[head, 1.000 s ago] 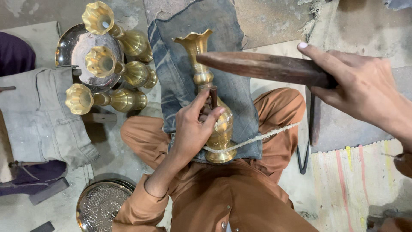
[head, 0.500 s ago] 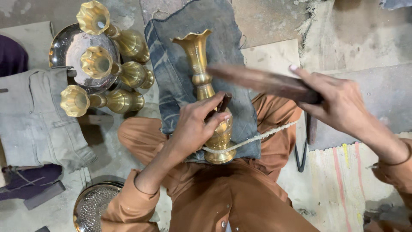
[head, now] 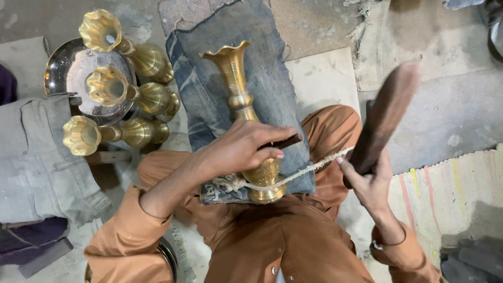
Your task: The person sits on the floor and repeatedly strikes a brass vase with a hammer while holding a chisel against its surface. The vase is secured with a rope and rests on a cloth. The person adjusts the chisel and hammer position multiple times during the process.
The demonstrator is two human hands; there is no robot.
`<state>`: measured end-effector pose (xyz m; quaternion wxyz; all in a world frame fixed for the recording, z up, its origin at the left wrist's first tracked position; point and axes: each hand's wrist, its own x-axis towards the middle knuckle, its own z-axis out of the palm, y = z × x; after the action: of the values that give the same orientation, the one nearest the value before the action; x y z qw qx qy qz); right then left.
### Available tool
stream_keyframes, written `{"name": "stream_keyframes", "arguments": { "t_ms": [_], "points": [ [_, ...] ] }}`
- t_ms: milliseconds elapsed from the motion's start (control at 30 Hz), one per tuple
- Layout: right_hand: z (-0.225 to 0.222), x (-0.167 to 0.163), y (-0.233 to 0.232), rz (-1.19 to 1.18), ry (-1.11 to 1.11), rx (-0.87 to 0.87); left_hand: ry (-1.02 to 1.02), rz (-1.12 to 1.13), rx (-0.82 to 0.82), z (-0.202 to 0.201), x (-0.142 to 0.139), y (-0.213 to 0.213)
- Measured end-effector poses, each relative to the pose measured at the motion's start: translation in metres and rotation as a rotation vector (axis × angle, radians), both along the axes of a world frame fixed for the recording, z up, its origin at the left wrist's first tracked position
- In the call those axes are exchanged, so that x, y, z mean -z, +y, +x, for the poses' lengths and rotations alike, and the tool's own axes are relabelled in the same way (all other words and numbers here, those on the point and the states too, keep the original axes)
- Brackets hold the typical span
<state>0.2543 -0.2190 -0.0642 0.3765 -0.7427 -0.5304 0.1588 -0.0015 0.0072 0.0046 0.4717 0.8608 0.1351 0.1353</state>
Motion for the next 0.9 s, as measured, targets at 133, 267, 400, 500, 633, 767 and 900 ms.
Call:
{"name": "stream_keyframes", "arguments": {
  "t_ms": [133,267,400,500,633,767,900],
  "points": [
    [-0.012,0.014,-0.02,0.076,0.042,0.106,0.042,-0.034,0.167,0.008,-0.001,0.01],
    [-0.024,0.026,-0.033,0.064,0.046,0.178,0.111,-0.052,0.322,0.018,0.001,0.021],
    [-0.04,0.029,-0.038,0.11,0.219,0.243,0.055,0.029,0.463,0.026,0.004,0.027],
    [-0.048,0.025,-0.035,0.069,0.01,0.193,0.041,0.102,0.504,0.03,0.005,0.029],
    [-0.055,0.015,-0.029,0.291,0.52,0.309,0.156,0.088,0.575,0.035,0.002,0.03],
    [-0.06,0.012,-0.023,0.288,-0.171,0.091,0.162,0.082,0.676,0.039,-0.002,0.029],
    [-0.059,0.012,-0.023,0.268,-0.21,0.078,0.16,0.14,0.685,0.04,-0.006,0.026]
  ]
}}
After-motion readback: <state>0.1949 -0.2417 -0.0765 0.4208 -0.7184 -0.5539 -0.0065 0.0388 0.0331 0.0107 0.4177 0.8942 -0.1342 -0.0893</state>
